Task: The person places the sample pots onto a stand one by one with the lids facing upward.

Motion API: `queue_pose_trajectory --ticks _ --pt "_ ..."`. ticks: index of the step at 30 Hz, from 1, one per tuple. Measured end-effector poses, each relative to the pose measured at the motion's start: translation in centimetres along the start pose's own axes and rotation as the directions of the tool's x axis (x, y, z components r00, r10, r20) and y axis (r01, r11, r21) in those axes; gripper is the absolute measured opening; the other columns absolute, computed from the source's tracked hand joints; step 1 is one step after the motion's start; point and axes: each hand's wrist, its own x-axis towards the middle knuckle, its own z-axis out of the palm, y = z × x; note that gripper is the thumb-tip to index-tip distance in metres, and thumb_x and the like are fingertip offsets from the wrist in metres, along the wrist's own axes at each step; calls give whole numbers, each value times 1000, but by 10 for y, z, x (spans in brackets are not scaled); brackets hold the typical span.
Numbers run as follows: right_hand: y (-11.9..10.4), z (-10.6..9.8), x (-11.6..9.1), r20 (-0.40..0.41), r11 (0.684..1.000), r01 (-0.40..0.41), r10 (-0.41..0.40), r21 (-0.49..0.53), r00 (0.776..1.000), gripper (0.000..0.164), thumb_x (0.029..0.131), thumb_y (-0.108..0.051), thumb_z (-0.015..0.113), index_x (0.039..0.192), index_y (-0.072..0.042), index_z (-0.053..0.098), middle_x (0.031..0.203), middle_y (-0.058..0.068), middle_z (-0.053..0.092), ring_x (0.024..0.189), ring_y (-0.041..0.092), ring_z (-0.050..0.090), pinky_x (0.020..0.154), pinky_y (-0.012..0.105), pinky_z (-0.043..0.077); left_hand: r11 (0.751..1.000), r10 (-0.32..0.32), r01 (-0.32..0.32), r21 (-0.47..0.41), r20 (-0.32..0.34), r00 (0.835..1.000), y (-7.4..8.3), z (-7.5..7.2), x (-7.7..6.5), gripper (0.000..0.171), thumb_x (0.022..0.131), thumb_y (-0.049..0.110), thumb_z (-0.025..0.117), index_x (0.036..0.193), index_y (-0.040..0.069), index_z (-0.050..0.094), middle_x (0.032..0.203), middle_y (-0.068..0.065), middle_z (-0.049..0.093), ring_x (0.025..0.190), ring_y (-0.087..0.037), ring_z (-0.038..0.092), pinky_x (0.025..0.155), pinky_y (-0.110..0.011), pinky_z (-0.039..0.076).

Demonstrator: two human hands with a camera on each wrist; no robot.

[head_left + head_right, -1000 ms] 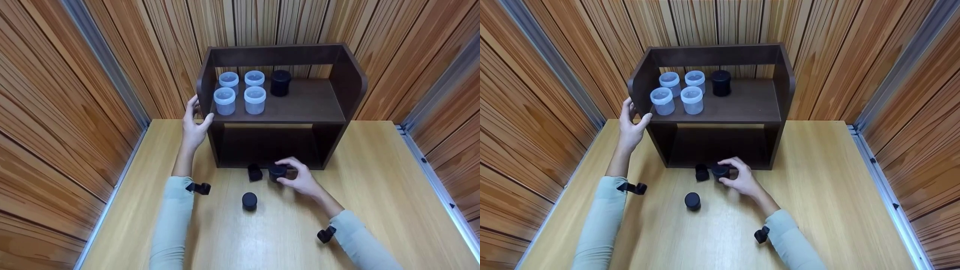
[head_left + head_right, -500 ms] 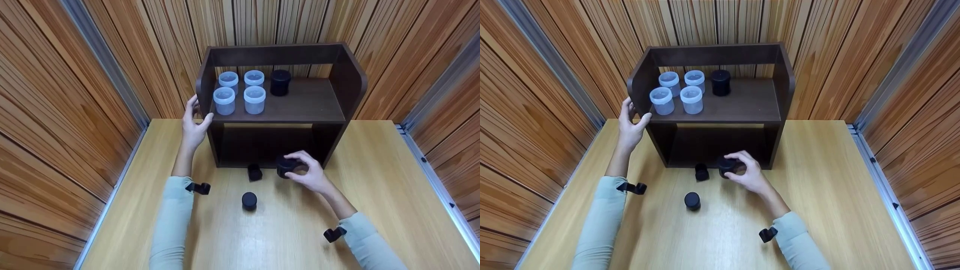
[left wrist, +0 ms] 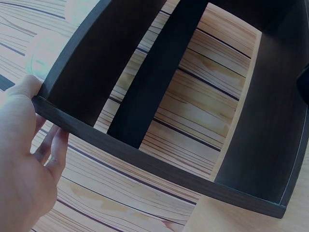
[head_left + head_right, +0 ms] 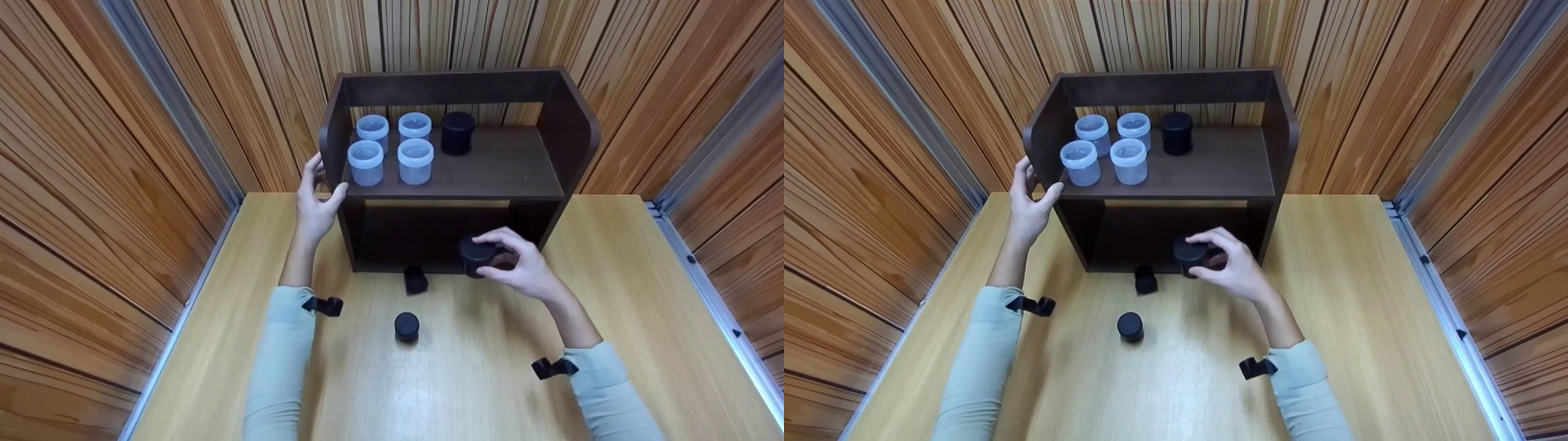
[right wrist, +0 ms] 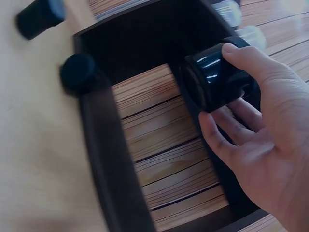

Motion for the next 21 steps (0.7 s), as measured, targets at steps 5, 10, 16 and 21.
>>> queue_pose_trajectory --ticks 5,10,16,21 --pt "-21 -8 12 -12 997 74 -73 31 997 55 79 24 85 131 12 73 130 -8 69 122 4 67 90 18 64 1000 16 -16 4 -8 1000 1 0 1 67 99 5 76 161 3 51 152 -24 64 131 -37 63 87 -22 56" --pt "-41 -15 25 -38 992 112 -110 53 993 55 79 26 83 131 14 72 130 -5 69 122 6 67 91 17 63 999 35 -35 7 -18 999 0 0 2 67 99 5 77 160 -1 51 151 -27 64 132 -41 63 113 -32 46" --pt "-57 -24 41 -59 990 127 -123 64 991 53 81 25 82 132 15 71 131 -5 70 121 8 68 95 17 63 1000 16 -16 17 -10 1000 1 0 0 67 100 7 76 161 3 51 151 -24 64 131 -35 63 90 -25 55" --pt "-64 -30 57 -82 986 130 -122 101 989 53 82 25 81 133 9 74 132 0 71 117 7 73 94 19 64 1000 7 -7 16 -4 1000 2 1 -1 66 100 7 76 162 5 51 152 -22 65 130 -33 62 87 -23 55"
